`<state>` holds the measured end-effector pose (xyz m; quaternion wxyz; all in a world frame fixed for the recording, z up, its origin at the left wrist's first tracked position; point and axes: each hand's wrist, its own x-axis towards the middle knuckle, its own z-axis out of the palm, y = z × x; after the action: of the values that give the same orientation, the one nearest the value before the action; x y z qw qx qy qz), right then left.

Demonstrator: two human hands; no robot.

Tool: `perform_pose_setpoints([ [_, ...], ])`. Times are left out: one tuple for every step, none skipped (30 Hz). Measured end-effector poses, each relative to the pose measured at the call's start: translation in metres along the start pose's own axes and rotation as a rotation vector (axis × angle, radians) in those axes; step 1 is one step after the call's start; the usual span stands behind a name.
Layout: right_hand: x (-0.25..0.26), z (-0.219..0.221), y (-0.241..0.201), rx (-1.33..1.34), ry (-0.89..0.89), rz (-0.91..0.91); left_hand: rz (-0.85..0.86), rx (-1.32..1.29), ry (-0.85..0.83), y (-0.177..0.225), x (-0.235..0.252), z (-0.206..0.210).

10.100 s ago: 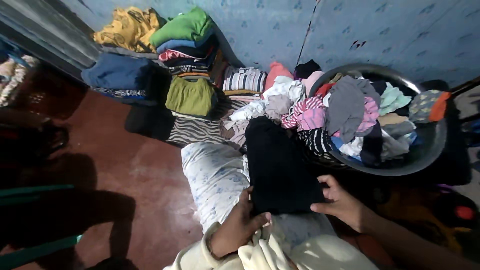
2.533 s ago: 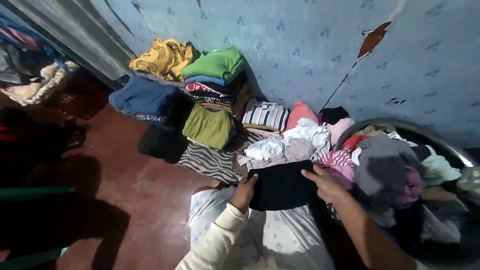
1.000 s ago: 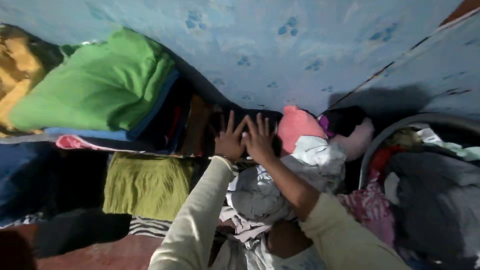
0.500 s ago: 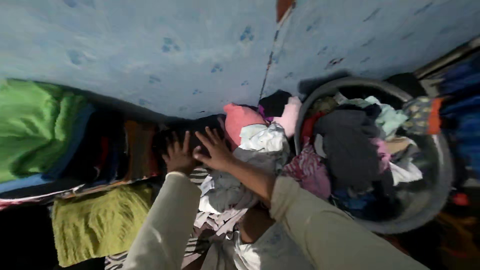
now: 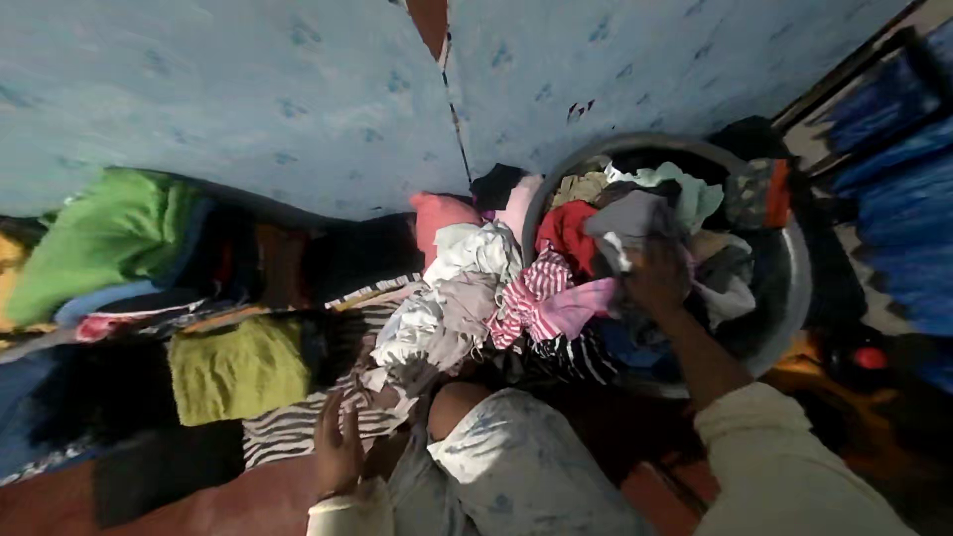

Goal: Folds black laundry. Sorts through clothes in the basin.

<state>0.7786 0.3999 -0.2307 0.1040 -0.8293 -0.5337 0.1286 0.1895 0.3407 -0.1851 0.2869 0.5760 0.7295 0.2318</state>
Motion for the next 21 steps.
perform_pose_setpoints([
  [0.001,-0.007,0.021,0.051,0.013,0.061,0.008,-0.016,0.011,0.008,-0.009,-0.004],
  [-0.001,-0.016,0.036,0.094,0.009,0.131,0.019,-0.034,0.022,0.018,-0.018,-0.007],
  [-0.006,-0.026,0.047,0.137,-0.012,0.204,0.022,-0.054,0.028,0.028,-0.027,-0.011],
  [-0.014,-0.032,0.057,0.16,-0.035,0.263,0.021,-0.074,0.023,0.037,-0.037,-0.013],
  [-0.022,-0.037,0.066,0.159,-0.075,0.316,0.023,-0.098,0.009,0.046,-0.048,-0.015],
  [-0.032,-0.042,0.073,0.14,-0.133,0.352,0.037,-0.127,-0.004,0.055,-0.059,-0.016],
  [-0.042,-0.049,0.077,0.107,-0.192,0.37,0.049,-0.156,-0.026,0.062,-0.07,-0.015],
  [-0.053,-0.056,0.079,0.074,-0.245,0.378,0.056,-0.173,-0.069,0.067,-0.08,-0.015],
  [-0.065,-0.062,0.081,0.042,-0.301,0.384,0.068,-0.166,-0.124,0.069,-0.089,-0.015],
  [-0.076,-0.068,0.083,0.008,-0.361,0.383,0.097,-0.12,-0.179,0.067,-0.095,-0.016],
  [-0.085,-0.073,0.084,-0.025,-0.424,0.372,0.13,-0.034,-0.231,0.064,-0.098,-0.017],
  [-0.093,-0.078,0.084,-0.079,-0.486,0.353,0.161,0.083,-0.273,0.057,-0.101,-0.018],
  [-0.1,-0.083,0.081,-0.141,-0.541,0.328,0.171,0.206,-0.308,0.049,-0.103,-0.02],
  [-0.108,-0.091,0.071,-0.174,-0.58,0.309,0.151,0.296,-0.349,0.041,-0.107,-0.022],
  [-0.115,-0.102,0.056,-0.167,-0.593,0.272,0.131,0.365,-0.368,0.032,-0.111,-0.024],
  [-0.123,-0.116,0.036,-0.095,-0.572,0.209,0.131,0.399,-0.351,0.021,-0.116,-0.024],
  [-0.133,-0.134,0.01,0.039,-0.516,0.121,0.14,0.396,-0.314,0.006,-0.121,-0.021],
  [-0.144,-0.155,-0.021,0.19,-0.449,-0.009,0.149,0.364,-0.272,-0.007,-0.127,-0.017],
  [-0.159,-0.177,-0.053,0.332,-0.359,-0.194,0.159,0.321,-0.228,-0.019,-0.133,-0.012],
  [-0.179,-0.198,-0.087,0.449,-0.239,-0.402,0.159,0.291,-0.186,-0.026,-0.139,-0.01],
  [-0.204,-0.22,-0.12,0.48,-0.068,-0.623,0.152,0.274,-0.144,-0.032,-0.144,-0.007],
])
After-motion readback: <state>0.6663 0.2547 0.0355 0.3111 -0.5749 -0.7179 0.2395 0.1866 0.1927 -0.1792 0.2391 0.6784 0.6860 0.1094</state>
